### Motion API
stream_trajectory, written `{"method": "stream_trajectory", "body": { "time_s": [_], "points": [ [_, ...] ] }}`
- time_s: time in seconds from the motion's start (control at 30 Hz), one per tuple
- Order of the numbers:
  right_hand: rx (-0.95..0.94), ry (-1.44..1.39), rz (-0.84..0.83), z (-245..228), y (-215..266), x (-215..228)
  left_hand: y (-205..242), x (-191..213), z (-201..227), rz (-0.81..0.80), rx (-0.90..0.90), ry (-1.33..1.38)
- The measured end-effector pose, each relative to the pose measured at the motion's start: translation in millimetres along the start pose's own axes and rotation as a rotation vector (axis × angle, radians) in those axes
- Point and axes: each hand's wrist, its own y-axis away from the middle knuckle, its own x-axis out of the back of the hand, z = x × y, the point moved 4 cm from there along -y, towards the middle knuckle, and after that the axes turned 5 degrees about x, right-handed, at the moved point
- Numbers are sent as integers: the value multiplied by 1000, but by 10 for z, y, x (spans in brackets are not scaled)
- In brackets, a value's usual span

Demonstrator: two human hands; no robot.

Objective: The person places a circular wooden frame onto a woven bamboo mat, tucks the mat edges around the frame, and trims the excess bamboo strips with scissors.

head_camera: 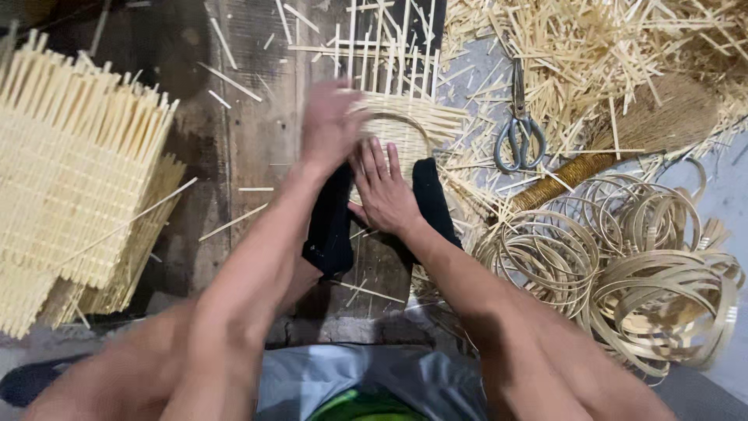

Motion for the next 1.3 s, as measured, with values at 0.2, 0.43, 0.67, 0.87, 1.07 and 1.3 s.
{"method": "stream_trajectory", "body": {
  "time_s": [0.2,0.43,0.67,0.87,1.07,1.3],
  "points": [
    [-2,-31,52,8,85,-207,-201,-419,23,-165,-67,151],
    [-79,-300,8,138,-30,147,-269,-291,80,-214,156,313],
    [-379,-599,511,1327,-299,-12,-340,-379,10,-143,-148,203],
    [-843,-1226,247,1552,-198,-728,-367,-710,-394,-444,583,387],
    [-710,-1221,396,1619,-174,-529,-346,-599,-405,-439,474,333],
    [-600,-355,-29,2343,1081,1547,-164,-30,387,-447,133,430]
  ]
}}
